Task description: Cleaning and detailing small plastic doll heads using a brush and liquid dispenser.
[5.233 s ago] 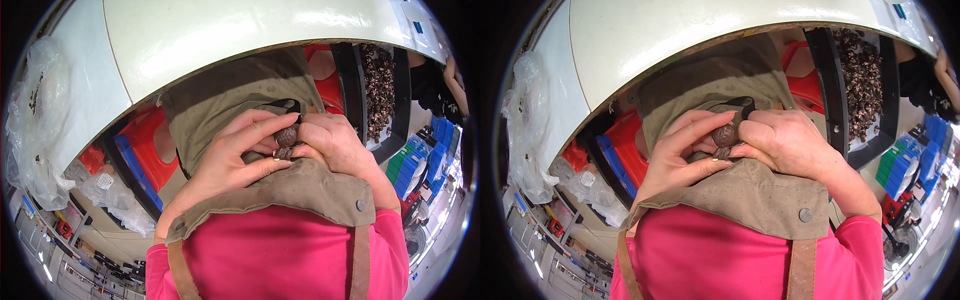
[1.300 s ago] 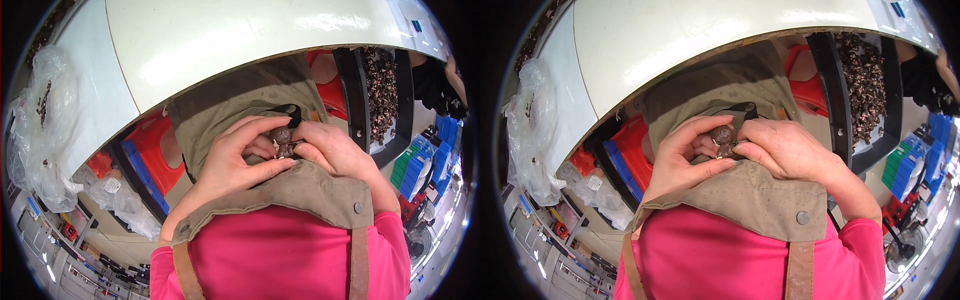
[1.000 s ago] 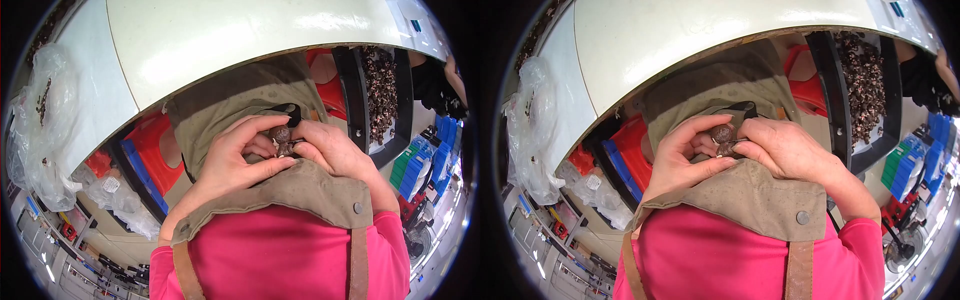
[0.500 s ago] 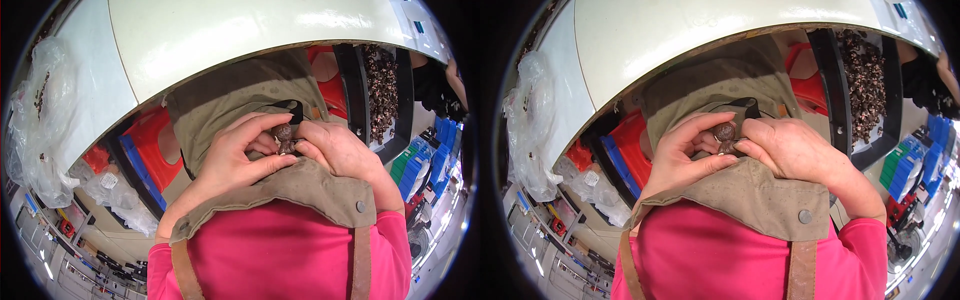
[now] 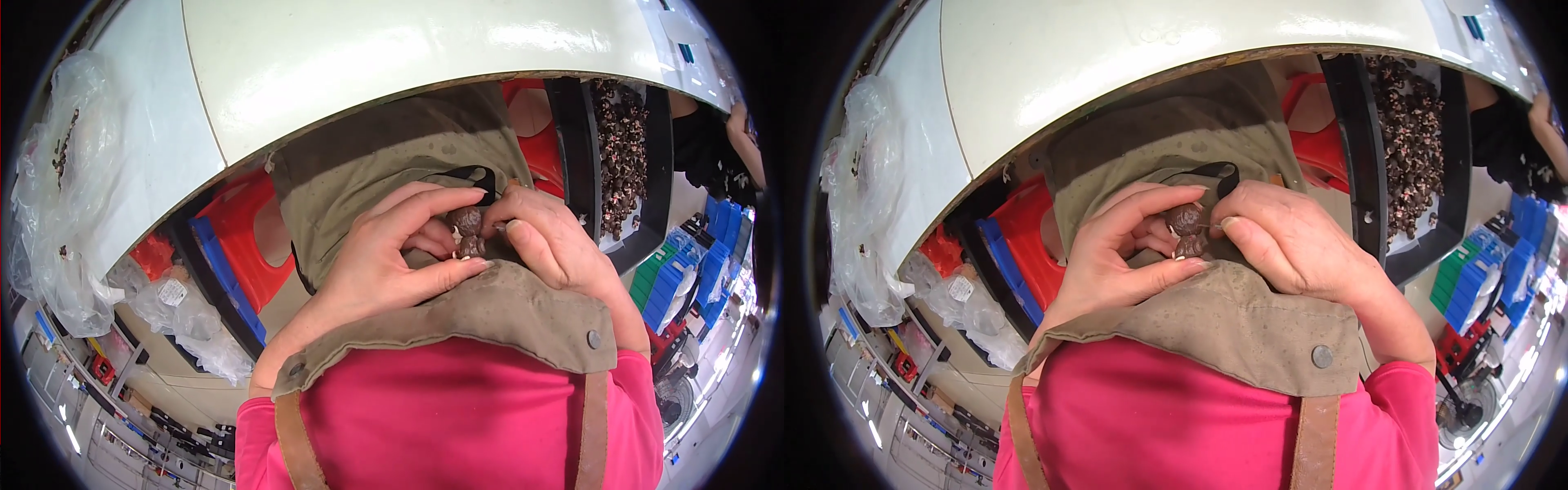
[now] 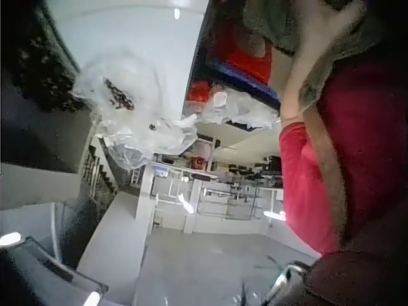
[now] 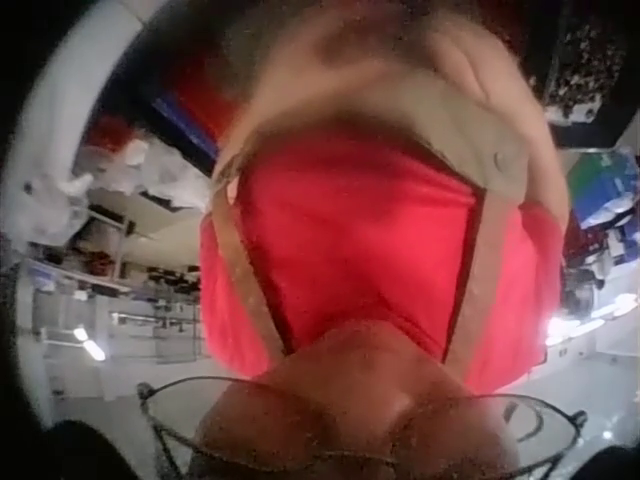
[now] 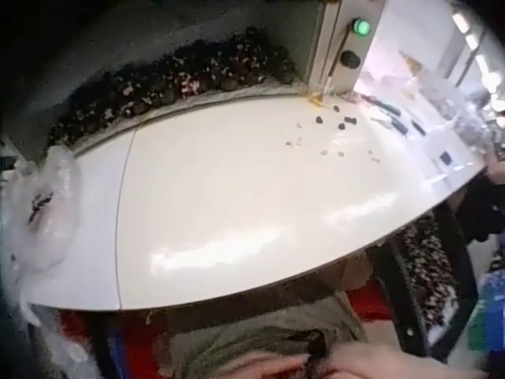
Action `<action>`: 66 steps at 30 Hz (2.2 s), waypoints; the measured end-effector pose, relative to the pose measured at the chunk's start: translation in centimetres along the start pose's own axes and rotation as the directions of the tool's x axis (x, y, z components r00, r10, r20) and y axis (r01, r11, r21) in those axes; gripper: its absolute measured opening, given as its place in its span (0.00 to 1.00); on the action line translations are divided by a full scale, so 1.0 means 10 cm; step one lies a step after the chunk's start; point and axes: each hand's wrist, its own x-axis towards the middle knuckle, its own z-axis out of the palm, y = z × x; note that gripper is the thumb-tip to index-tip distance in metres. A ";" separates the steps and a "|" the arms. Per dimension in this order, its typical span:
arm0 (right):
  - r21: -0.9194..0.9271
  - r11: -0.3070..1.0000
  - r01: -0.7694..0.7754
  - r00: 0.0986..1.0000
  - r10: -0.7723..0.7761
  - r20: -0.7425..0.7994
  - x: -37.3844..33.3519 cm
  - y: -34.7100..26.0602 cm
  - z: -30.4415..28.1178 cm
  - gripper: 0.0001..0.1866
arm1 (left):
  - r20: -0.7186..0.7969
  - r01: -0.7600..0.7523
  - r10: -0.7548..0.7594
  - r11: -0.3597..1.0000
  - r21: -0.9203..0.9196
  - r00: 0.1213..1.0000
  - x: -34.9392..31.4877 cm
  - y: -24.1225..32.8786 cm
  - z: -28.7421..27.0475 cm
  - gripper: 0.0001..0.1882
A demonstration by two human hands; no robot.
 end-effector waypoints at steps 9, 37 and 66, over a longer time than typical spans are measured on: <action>-0.053 0.998 0.032 0.996 -0.028 0.084 0.02 -0.02 -0.03 0.11 | 0.017 -0.019 0.018 0.999 0.049 1.000 0.00 -0.01 -0.02 0.29; 0.052 0.997 -0.065 0.987 0.057 0.153 0.05 -0.06 -0.12 0.13 | 0.018 -0.022 0.021 0.999 0.032 1.000 0.02 -0.06 -0.02 0.28; -0.041 0.999 0.014 0.992 -0.009 0.126 0.01 0.02 -0.05 0.12 | -0.004 0.049 -0.049 0.997 -0.056 0.999 0.03 -0.04 0.00 0.27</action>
